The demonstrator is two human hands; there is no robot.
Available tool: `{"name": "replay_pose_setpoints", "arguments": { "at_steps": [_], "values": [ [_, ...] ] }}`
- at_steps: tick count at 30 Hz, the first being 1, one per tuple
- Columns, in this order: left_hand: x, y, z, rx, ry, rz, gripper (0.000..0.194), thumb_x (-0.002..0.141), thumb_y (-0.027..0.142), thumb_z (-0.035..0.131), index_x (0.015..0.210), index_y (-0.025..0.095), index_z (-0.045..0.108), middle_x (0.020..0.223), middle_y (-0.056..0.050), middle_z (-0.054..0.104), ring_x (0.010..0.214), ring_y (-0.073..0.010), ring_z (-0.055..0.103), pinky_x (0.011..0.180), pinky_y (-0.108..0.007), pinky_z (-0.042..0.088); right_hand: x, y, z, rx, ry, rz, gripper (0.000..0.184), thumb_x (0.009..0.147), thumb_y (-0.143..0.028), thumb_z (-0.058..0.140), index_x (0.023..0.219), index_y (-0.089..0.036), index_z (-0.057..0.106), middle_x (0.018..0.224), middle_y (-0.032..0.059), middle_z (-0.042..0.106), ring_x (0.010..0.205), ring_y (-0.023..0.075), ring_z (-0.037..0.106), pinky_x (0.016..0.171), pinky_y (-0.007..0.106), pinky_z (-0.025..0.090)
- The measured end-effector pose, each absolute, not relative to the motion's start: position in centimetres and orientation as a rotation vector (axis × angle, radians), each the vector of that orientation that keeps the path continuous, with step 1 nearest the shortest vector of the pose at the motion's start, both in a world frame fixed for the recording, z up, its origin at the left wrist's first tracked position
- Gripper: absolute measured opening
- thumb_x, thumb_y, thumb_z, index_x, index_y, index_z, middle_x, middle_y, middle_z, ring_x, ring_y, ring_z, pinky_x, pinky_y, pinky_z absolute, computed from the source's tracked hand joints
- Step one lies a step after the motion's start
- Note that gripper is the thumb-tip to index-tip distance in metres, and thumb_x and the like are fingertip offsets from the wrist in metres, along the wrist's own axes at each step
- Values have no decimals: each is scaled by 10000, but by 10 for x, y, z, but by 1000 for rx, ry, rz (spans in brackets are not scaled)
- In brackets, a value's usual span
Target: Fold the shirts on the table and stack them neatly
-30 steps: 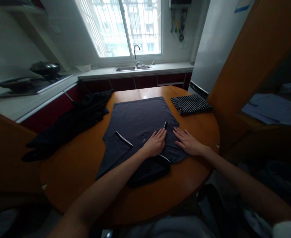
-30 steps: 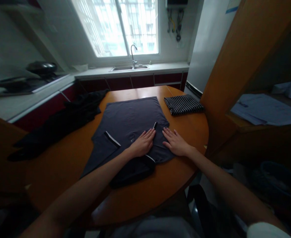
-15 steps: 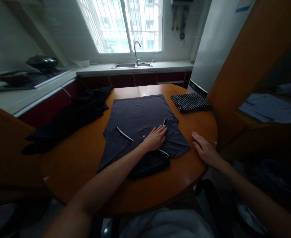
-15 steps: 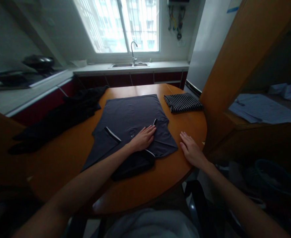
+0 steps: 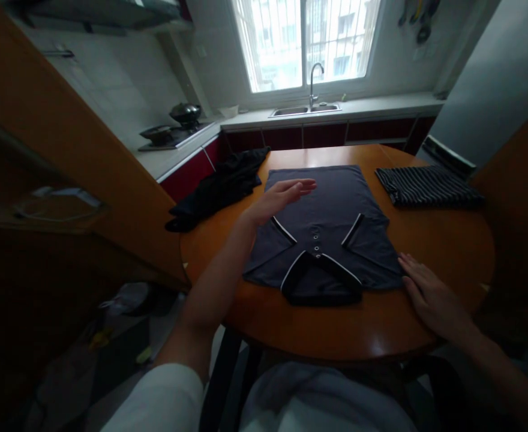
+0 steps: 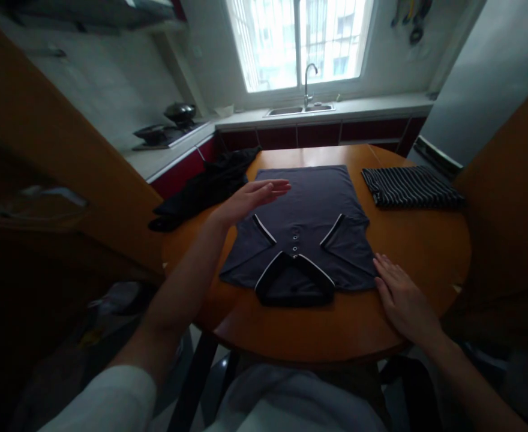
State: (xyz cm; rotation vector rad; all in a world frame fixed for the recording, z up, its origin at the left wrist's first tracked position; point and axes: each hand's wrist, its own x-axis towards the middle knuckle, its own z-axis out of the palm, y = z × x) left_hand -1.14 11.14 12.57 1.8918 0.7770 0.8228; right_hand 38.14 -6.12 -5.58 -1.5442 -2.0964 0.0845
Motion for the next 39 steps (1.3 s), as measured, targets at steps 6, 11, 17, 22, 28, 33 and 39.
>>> {"name": "replay_pose_setpoints", "arguments": {
  "at_steps": [6, 11, 17, 22, 28, 33, 39],
  "values": [
    [-59, 126, 59, 1992, 1119, 964, 412, 969, 389, 544, 1241, 120, 700, 1292, -148, 696, 1193, -262, 649, 1073, -448, 470, 383, -57, -62, -1536, -2115, 61, 494, 1035, -372, 361, 1437, -158, 554, 1528, 132, 511, 1441, 290, 439, 1207, 547, 337],
    [-51, 131, 6, 2237, 1293, 884, 370, 913, 175, 501, 1220, 165, 707, 1288, -95, 706, 1231, -235, 633, 1127, -441, 439, 383, -61, -57, -1524, -1945, 100, 420, 1021, -358, 399, 1303, -189, 660, 1430, 119, 611, 1363, 279, 534, 1170, 518, 398],
    [-38, 126, 1, 2470, 1105, 787, 372, 958, 313, 497, 1227, 145, 692, 1314, -132, 680, 1230, -255, 632, 1121, -449, 451, 379, -66, -42, -1587, -1607, -21, 296, 956, -306, 481, 1053, -184, 733, 1044, 125, 726, 982, 275, 678, 905, 454, 543],
    [-5, 97, 34, 2676, 866, 603, 343, 977, 341, 534, 1254, 212, 690, 1312, -83, 672, 1189, -229, 640, 1084, -392, 479, 373, -74, -37, -1605, -1688, 42, 277, 906, -231, 498, 1004, -205, 757, 923, 92, 683, 897, 249, 644, 819, 392, 531],
    [64, 82, 39, 2912, 656, 299, 373, 942, 232, 601, 1310, 258, 657, 1314, -61, 661, 1178, -219, 641, 1050, -333, 492, 361, -89, -35, -1683, -1925, 93, 346, 894, -187, 499, 1104, -225, 771, 929, 71, 684, 891, 237, 632, 849, 385, 506],
    [92, 93, 28, 3073, 600, 165, 279, 985, 167, 499, 1158, 226, 711, 1196, -64, 687, 1066, -194, 675, 927, -287, 540, 361, -89, -35, -1710, -1966, 67, 358, 894, -168, 509, 1134, -222, 769, 909, 70, 681, 888, 237, 614, 838, 374, 486],
    [86, 103, 25, 3048, 652, 341, 256, 1001, 172, 477, 1058, 230, 720, 1121, -58, 687, 1012, -169, 680, 872, -257, 537, 360, -88, -34, -1730, -1967, 51, 332, 890, -160, 523, 1105, -222, 768, 885, 61, 674, 886, 232, 599, 833, 368, 475]
  ]
}}
